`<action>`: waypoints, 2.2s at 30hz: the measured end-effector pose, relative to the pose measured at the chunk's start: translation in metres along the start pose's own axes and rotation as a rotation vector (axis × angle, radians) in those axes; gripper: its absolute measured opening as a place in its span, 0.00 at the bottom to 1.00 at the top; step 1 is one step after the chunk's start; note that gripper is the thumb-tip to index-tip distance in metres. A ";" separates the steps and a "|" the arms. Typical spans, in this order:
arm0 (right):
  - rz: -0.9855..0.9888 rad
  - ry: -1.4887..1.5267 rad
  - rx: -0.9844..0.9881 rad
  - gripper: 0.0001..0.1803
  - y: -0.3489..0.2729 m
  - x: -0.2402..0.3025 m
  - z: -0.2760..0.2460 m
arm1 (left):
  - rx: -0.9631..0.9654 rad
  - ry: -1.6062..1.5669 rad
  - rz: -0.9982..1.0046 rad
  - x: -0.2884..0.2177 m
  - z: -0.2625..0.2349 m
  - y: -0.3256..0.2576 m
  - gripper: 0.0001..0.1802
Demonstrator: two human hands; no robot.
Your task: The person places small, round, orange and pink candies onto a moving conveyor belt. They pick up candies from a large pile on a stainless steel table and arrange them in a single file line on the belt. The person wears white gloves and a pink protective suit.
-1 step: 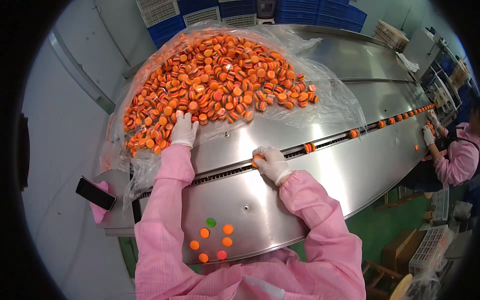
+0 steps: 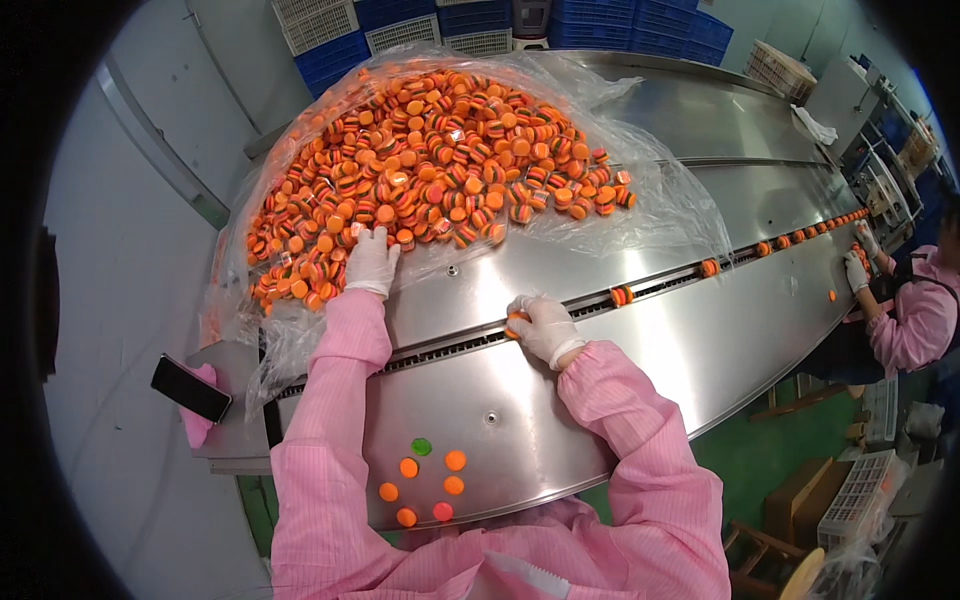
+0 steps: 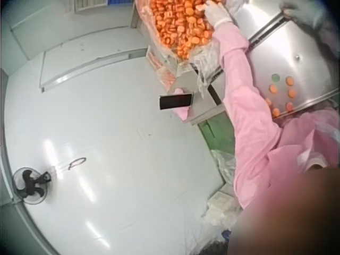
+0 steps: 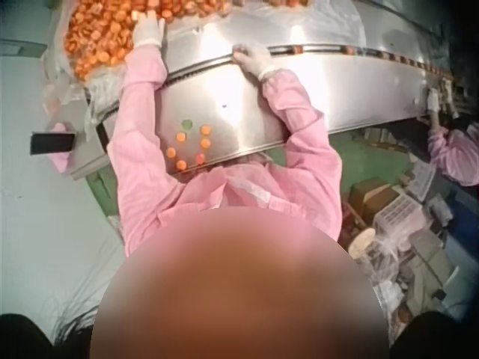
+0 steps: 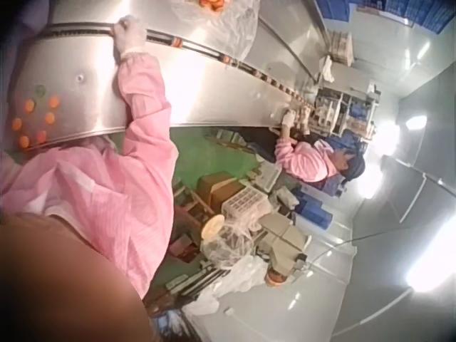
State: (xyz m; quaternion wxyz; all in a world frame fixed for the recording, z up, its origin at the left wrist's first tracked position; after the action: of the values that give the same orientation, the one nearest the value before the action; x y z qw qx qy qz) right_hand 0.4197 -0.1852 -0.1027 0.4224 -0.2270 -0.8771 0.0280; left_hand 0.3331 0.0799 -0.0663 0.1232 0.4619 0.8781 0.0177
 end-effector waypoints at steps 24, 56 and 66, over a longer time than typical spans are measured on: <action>-0.015 -0.926 -0.209 0.07 0.136 0.080 0.007 | 0.579 -0.286 0.094 -0.030 0.011 -0.123 0.08; -0.318 -0.457 -0.355 0.13 0.060 0.122 -0.003 | 0.501 -0.075 0.072 -0.016 0.007 -0.138 0.21; -0.015 -0.535 -0.739 0.06 -0.024 0.008 -0.141 | 0.273 -0.326 0.212 0.013 -0.077 -0.158 0.10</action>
State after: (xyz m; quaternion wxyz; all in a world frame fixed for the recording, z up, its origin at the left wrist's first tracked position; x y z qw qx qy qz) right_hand 0.5121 -0.2236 -0.0005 0.0718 -0.3410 -0.9081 -0.2322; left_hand 0.1808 0.0069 -0.0175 0.1971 0.5605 0.7876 -0.1633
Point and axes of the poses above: each hand's wrist, its own y-axis towards the middle knuckle, its own z-axis out of the palm, x = y × z, the point moved 7 cm from there along y, towards the middle knuckle, and after that the axes turned 15 degrees about x, right-handed, at the moved point
